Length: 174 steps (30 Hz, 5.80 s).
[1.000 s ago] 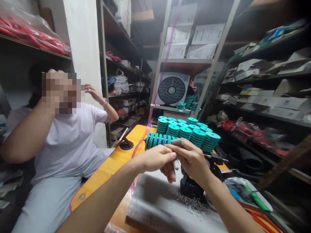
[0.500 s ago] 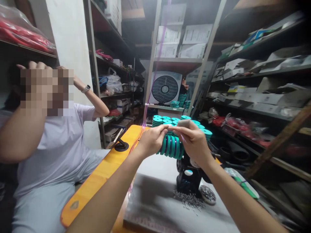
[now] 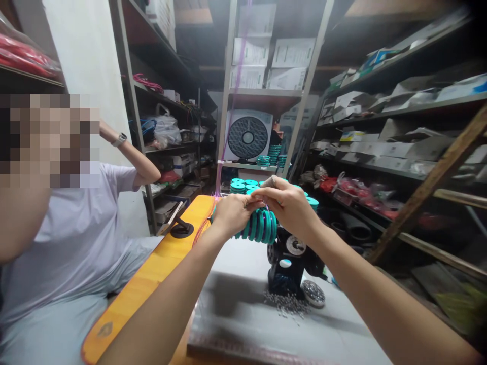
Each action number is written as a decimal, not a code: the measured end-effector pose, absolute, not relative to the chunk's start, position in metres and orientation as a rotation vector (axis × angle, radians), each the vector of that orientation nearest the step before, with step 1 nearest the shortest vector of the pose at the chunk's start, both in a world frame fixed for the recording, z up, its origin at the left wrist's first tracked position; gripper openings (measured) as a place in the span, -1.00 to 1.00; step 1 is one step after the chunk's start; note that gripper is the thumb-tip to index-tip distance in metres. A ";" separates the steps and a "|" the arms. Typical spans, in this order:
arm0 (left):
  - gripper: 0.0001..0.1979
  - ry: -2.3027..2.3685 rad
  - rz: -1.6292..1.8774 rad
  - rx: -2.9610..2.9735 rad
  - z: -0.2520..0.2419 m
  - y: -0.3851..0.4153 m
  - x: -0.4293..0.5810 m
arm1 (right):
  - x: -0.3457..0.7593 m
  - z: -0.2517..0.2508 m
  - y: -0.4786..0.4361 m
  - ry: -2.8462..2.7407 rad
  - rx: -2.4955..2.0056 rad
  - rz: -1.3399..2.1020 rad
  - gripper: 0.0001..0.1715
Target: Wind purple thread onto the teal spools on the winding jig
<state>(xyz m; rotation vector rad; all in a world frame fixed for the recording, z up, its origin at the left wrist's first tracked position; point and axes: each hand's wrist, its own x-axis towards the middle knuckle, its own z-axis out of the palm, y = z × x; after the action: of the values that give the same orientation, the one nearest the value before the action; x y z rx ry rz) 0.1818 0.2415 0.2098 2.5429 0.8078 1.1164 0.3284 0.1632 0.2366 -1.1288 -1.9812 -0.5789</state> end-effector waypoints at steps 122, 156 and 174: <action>-0.66 0.419 1.062 2.029 0.211 0.265 0.195 | 0.335 0.198 0.171 -1.628 -1.367 -0.182 -0.82; -0.83 0.468 0.752 1.900 0.226 0.276 0.198 | 0.274 0.093 0.125 -1.405 -1.308 0.134 -0.80; -0.62 0.234 0.805 1.836 0.223 0.275 0.186 | 0.325 0.200 0.188 -1.523 -1.387 -0.085 -0.87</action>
<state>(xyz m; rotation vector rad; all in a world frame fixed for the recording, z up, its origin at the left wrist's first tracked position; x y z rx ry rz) 0.1864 0.2749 0.2231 1.8361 0.2340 0.8047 0.3255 0.1875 0.2005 -1.3865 -1.5226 -0.0849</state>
